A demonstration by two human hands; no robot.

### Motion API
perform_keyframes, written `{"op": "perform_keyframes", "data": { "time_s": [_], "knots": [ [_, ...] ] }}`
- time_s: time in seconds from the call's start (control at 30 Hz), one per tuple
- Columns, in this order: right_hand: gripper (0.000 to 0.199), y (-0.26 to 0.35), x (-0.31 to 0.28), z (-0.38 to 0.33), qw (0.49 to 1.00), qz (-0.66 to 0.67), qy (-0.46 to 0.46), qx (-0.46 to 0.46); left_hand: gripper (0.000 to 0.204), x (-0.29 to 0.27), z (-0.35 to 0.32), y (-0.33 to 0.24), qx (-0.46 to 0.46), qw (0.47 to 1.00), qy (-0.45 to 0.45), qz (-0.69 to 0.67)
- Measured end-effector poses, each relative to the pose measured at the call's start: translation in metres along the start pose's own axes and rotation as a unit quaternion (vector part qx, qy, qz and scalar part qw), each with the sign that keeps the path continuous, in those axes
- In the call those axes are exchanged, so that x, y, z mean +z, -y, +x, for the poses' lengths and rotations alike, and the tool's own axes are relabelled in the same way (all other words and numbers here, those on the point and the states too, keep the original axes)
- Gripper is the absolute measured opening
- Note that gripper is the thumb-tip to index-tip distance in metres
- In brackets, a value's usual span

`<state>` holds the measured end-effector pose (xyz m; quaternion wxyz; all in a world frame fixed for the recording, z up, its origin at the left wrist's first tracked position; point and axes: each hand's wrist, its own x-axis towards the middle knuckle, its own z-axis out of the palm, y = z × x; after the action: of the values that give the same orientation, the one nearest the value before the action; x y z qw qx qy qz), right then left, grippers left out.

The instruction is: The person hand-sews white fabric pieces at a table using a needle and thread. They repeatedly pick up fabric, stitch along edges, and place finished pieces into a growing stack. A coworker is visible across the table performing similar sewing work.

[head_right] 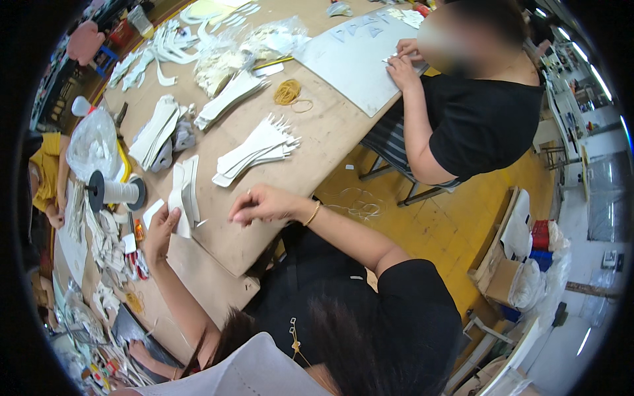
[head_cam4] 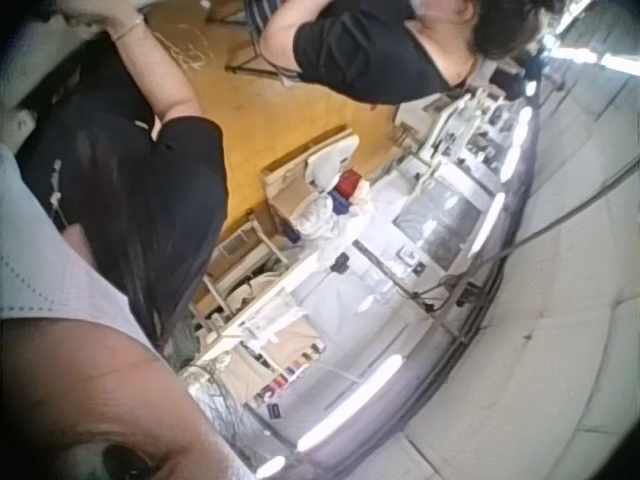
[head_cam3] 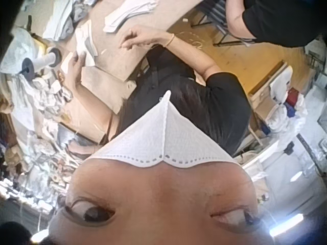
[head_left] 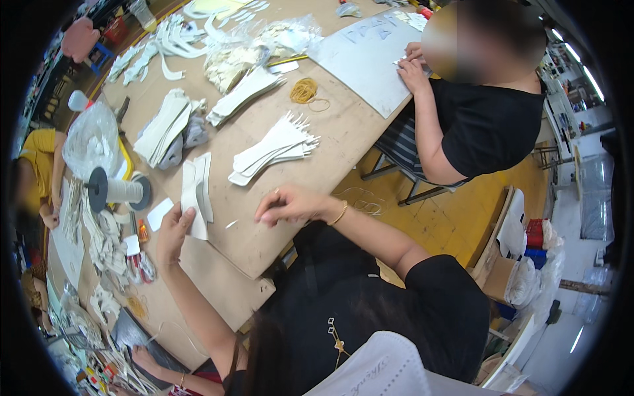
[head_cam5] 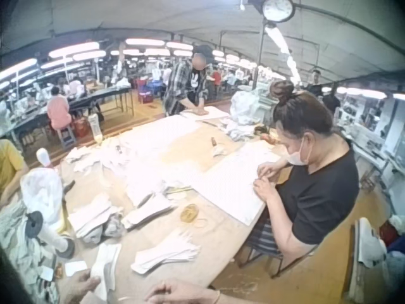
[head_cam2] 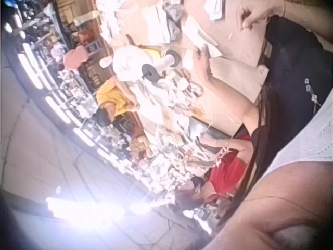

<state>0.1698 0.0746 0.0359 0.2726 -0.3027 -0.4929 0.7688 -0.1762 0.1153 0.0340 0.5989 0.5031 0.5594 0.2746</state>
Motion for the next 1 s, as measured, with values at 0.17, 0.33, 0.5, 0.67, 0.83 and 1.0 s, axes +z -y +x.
{"op": "perform_keyframes", "data": {
  "time_s": [0.17, 0.33, 0.5, 0.67, 0.83, 1.0],
  "knots": [
    [0.004, 0.046, -0.032, -0.049, 0.981, 0.105, -0.045, -0.159, 0.031, 0.014, -0.023, -0.019, 0.064, 0.991, -0.029, 0.114],
    [0.016, 0.079, -0.05, -0.076, 0.902, 0.203, 0.075, -0.373, 0.025, 0.073, -0.05, -0.031, -0.003, 0.987, 0.141, 0.08],
    [0.016, 0.061, -0.04, -0.061, 0.952, 0.122, 0.051, -0.276, 0.027, 0.12, -0.055, -0.001, 0.215, 0.844, -0.095, 0.481],
    [0.016, 0.024, -0.007, -0.025, 0.99, 0.021, -0.051, 0.126, 0.038, 0.148, -0.097, 0.038, 0.227, 0.847, -0.17, 0.449],
    [0.022, -0.008, 0.024, 0.018, 0.973, -0.066, -0.071, 0.209, 0.043, 0.164, -0.108, 0.063, 0.236, 0.828, -0.212, 0.463],
    [0.021, -0.021, 0.038, 0.039, 0.958, -0.182, -0.062, 0.213, 0.034, 0.161, -0.1, 0.071, 0.251, 0.829, -0.241, 0.438]
  ]
}}
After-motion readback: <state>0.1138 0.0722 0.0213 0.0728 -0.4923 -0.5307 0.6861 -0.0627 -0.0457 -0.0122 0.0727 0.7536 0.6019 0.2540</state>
